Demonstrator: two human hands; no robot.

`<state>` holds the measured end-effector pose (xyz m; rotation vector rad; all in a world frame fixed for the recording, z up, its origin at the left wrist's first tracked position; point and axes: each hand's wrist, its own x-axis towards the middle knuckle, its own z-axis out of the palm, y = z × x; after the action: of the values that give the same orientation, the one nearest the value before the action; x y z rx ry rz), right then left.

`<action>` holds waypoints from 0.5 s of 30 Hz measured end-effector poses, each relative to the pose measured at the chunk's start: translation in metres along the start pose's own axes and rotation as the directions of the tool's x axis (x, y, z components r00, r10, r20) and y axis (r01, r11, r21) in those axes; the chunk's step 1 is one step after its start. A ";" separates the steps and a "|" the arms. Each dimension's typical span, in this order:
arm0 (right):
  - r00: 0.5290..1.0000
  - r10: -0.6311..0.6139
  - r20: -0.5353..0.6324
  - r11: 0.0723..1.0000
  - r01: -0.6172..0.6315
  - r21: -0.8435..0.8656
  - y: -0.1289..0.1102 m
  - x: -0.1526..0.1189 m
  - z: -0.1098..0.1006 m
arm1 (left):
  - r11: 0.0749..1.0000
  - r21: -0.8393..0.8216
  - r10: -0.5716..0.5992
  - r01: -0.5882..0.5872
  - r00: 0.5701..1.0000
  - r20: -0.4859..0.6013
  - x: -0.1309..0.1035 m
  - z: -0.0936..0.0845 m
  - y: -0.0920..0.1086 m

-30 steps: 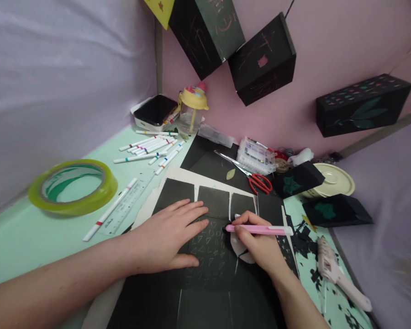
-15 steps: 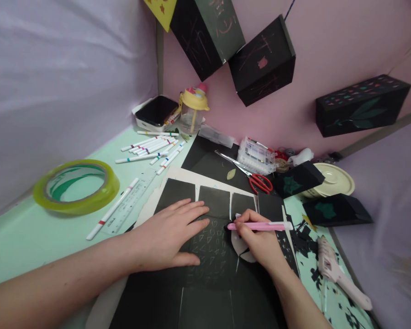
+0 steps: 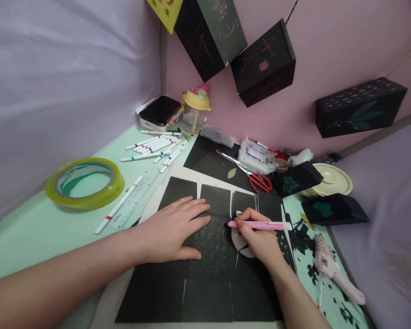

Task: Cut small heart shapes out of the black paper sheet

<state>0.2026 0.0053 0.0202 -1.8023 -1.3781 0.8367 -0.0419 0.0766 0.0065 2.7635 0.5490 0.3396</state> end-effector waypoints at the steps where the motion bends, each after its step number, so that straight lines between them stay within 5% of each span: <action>1: 1.000 -0.002 0.005 1.000 0.002 0.001 0.000 0.000 0.000 | 1.000 0.002 0.000 0.000 1.000 0.001 0.000 0.000 0.000; 15: 1.000 -0.008 0.019 1.000 0.008 -0.002 -0.002 0.000 0.000 | 1.000 0.009 -0.010 0.009 0.999 0.045 0.002 -0.003 0.001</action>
<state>0.2017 0.0055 0.0216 -1.7935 -1.3977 0.8508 -0.0408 0.0775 0.0095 2.7685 0.5532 0.2728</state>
